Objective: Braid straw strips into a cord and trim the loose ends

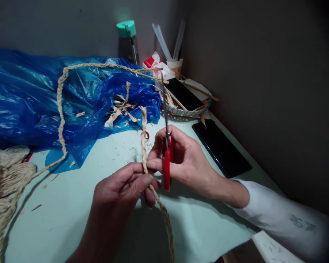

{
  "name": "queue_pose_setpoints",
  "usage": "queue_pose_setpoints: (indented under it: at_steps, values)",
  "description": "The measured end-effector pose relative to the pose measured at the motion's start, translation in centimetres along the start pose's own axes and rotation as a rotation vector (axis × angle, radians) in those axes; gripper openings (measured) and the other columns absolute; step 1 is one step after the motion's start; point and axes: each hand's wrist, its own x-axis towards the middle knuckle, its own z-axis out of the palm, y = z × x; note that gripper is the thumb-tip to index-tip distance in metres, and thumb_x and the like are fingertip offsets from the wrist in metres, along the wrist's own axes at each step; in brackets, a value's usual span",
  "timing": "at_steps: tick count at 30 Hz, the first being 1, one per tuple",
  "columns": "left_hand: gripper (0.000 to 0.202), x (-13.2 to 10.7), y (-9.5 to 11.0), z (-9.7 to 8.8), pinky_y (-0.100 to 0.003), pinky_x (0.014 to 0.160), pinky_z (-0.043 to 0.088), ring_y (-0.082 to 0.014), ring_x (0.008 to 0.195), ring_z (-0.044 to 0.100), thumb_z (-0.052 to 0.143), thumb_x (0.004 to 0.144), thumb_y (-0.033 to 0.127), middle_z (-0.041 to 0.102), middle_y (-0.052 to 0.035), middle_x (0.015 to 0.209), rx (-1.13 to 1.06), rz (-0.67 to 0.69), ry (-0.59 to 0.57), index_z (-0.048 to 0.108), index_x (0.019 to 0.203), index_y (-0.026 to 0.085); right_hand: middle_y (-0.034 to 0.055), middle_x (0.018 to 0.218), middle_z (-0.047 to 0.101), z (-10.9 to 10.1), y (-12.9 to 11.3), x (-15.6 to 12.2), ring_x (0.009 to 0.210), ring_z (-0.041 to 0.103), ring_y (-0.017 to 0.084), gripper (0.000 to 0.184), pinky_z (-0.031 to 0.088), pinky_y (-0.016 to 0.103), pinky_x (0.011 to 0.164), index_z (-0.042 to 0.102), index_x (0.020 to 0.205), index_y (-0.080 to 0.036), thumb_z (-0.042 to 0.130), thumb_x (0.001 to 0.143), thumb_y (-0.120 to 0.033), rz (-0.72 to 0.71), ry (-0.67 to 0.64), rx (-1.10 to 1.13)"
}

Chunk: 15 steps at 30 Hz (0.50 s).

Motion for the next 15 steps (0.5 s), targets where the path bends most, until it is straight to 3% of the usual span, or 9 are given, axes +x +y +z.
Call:
queue_pose_setpoints:
  at_steps: [7,15]
  values:
    - [0.016,-0.05,-0.20,0.25,-0.021,0.056,0.051,-0.0129,0.051,0.063,0.066,0.081,0.033,0.070,0.0020,0.060,-0.124,0.005,0.072,0.064,0.092,0.021,-0.0029,0.078,0.064,0.02,0.11,-0.24,0.063,0.060,0.011,0.034,0.051,0.024,0.057,0.044,0.086,-0.023,0.076,0.076,-0.022,-0.044,-0.001,-0.007]
    - [0.008,-0.28,0.13,0.51,-0.023,0.055,0.047,-0.0129,0.048,0.059,0.059,0.086,0.028,0.062,0.0029,0.051,-0.243,-0.040,0.026,0.059,0.084,0.020,-0.0034,0.080,0.062,0.01,0.11,-0.28,0.064,0.061,0.011,0.030,0.051,0.025,0.060,0.044,0.086,-0.023,0.073,0.079,-0.022,-0.076,-0.022,-0.052]
